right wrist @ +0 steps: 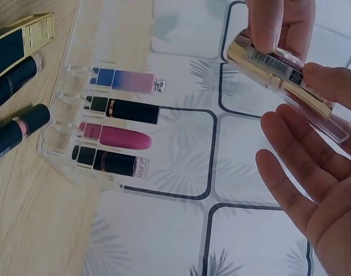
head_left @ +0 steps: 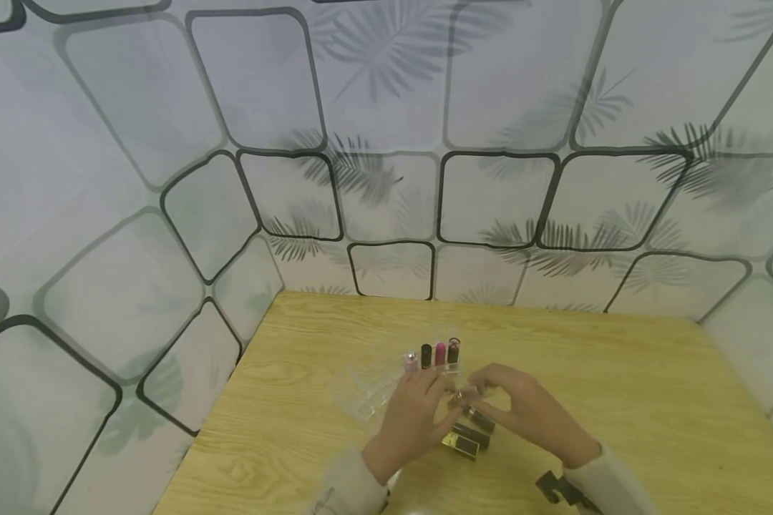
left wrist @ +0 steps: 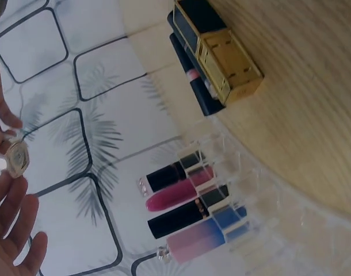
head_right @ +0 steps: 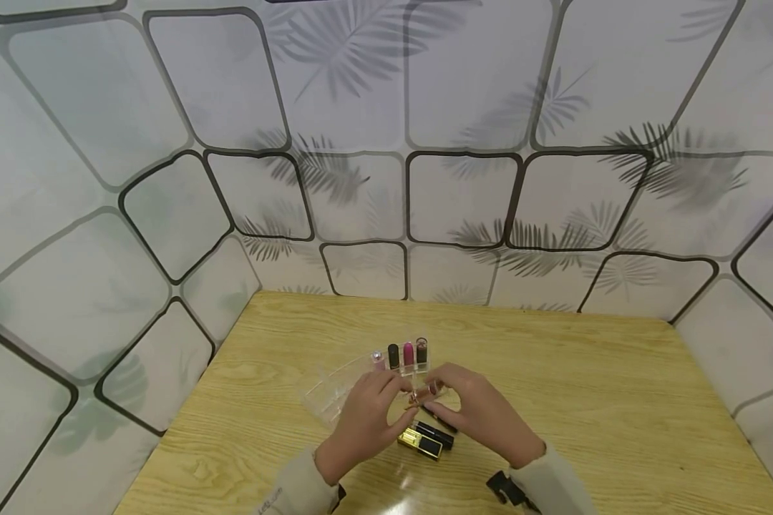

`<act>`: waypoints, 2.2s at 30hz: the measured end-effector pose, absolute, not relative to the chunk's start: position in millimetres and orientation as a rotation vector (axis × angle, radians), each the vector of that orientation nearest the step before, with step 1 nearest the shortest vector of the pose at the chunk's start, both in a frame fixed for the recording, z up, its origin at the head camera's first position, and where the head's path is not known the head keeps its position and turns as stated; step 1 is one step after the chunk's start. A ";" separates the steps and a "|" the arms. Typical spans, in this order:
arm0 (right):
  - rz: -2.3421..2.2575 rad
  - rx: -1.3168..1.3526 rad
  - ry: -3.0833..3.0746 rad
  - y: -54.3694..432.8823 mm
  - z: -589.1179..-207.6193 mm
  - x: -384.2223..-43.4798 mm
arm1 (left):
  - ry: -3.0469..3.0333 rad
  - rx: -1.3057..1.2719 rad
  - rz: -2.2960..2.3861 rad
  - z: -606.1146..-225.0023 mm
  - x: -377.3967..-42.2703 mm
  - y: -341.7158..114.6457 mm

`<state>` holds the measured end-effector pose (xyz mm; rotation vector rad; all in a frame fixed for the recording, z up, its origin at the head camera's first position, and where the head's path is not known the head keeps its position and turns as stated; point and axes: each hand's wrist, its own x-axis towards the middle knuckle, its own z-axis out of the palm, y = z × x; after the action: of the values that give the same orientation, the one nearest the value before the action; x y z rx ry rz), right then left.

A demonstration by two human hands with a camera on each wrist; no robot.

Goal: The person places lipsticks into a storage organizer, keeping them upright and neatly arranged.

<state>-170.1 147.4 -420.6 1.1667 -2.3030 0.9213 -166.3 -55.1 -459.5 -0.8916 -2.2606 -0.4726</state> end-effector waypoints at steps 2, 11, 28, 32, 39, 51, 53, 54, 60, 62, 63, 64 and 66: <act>0.932 1.152 -2.307 146.4 -420.9 -169.9 | -2.238 -0.858 -0.520 -461.8 -164.6 -52.3; 1.034 1.035 -2.383 139.7 -418.6 -167.8 | -2.099 -0.709 -0.695 -468.3 -159.4 -36.9; 1.223 0.877 -2.374 127.7 -421.6 -166.5 | -2.080 -0.518 -0.748 -464.4 -155.0 -28.6; 1.218 0.902 -2.342 126.9 -422.1 -167.9 | -2.097 -0.547 -0.687 -462.2 -156.1 -33.2; 1.172 0.892 -2.313 127.9 -424.2 -172.9 | -2.228 -0.597 -0.546 -466.7 -158.2 -51.5; 1.164 0.871 -2.331 127.7 -423.0 -173.1 | -2.291 -0.490 -0.377 -478.0 -186.3 -103.2; 1.166 0.866 -2.341 127.6 -423.8 -173.2 | -2.301 -0.459 -0.375 -479.5 -192.5 -111.6; 1.164 0.864 -2.344 127.5 -424.3 -173.3 | -2.305 -0.442 -0.365 -480.9 -195.9 -115.7; 1.153 0.882 -2.335 125.7 -426.5 -173.5 | -2.354 -0.342 -0.277 -492.1 -213.7 -137.0; 1.152 0.888 -2.332 125.1 -426.9 -173.3 | -2.368 -0.320 -0.271 -495.2 -217.2 -142.3; 1.151 0.887 -2.335 124.9 -427.2 -173.2 | -2.374 -0.312 -0.271 -496.9 -218.7 -144.8; 1.153 0.886 -2.338 124.7 -427.5 -173.2 | -2.380 -0.305 -0.271 -498.8 -220.4 -147.0; 1.158 0.880 -2.348 124.6 -428.4 -173.2 | -2.390 -0.294 -0.270 -502.8 -223.7 -151.0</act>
<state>-173.2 124.6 -428.4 0.8801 -2.3478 1.1575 -223.7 -151.0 -502.8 -0.2942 -2.3904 -0.2705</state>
